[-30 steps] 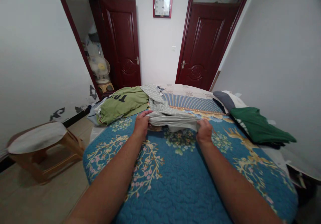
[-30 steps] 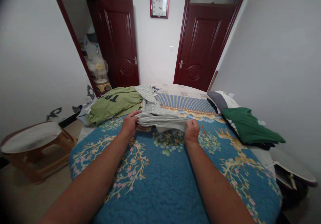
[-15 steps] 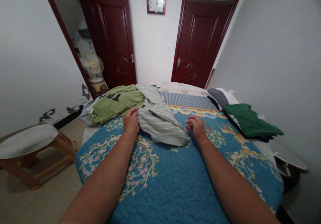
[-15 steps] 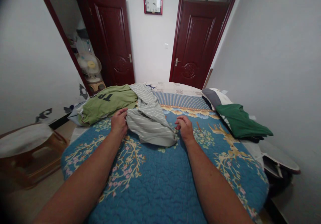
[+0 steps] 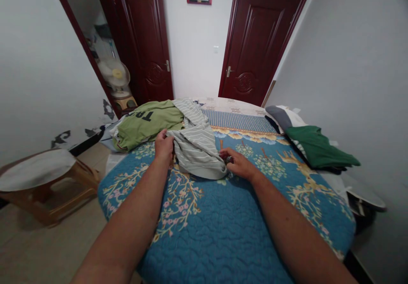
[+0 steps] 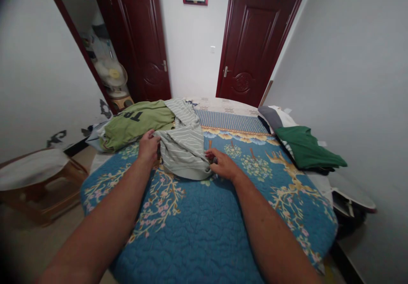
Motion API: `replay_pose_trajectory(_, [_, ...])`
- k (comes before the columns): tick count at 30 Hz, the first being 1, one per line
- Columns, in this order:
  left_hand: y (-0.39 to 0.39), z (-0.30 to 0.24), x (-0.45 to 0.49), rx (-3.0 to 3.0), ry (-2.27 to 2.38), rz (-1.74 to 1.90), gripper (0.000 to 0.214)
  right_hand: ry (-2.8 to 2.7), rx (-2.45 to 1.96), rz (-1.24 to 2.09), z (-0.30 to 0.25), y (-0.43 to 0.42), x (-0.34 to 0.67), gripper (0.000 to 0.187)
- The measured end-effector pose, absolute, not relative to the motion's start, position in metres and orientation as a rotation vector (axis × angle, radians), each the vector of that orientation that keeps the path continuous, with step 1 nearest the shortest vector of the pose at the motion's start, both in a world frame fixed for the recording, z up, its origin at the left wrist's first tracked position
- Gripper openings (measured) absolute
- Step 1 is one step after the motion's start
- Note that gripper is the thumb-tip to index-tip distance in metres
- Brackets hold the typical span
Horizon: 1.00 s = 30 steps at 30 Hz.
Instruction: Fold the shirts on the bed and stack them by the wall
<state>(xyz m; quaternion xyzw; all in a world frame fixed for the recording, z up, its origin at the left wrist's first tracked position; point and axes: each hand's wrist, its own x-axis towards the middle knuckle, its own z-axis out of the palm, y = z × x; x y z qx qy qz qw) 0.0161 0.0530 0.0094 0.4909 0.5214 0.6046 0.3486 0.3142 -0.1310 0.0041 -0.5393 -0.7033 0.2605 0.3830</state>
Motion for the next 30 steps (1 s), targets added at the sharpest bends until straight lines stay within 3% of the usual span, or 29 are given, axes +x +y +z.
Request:
replay_pose_trajectory(4, [0.034,0.03,0.015,1.838,1.509,1.597,0.03,-1.837,-1.371,0.757,0.016,-0.139,0.318,0.048])
replay_pose_trajectory(6, [0.02,0.042,0.018,2.102,1.388,1.502,0.019,-1.897,-1.42,0.719,0.018,-0.141,0.315,0.031])
replay_pose_trajectory(8, [0.004,0.051,0.024,2.27,1.127,1.233,0.021,-1.928,-1.476,0.604,0.017,-0.139,0.306,0.011])
replay_pose_trajectory(12, [-0.022,0.057,0.036,2.325,0.598,0.52,0.028,-1.847,-1.501,0.434,0.008,-0.127,0.291,0.018])
replay_pose_trajectory(15, [-0.032,0.054,0.042,2.423,0.508,0.282,0.053,-1.546,-1.555,0.465,0.002,-0.118,0.294,0.019])
replay_pose_trajectory(17, [-0.034,0.051,0.046,2.548,0.491,0.282,0.063,-1.315,-1.578,0.574,-0.002,-0.113,0.301,0.02])
replay_pose_trajectory(22, [-0.028,0.045,0.05,2.632,0.64,0.422,0.018,-1.081,-1.451,0.835,-0.009,-0.109,0.309,0.022])
replay_pose_trajectory(27, [-0.016,0.06,0.035,2.357,0.688,0.518,0.029,-1.143,-1.168,0.877,0.003,-0.115,0.297,0.034])
replay_pose_trajectory(30, [-0.012,0.069,0.027,2.202,0.715,0.603,0.037,-1.238,-1.026,0.914,0.01,-0.12,0.284,0.052])
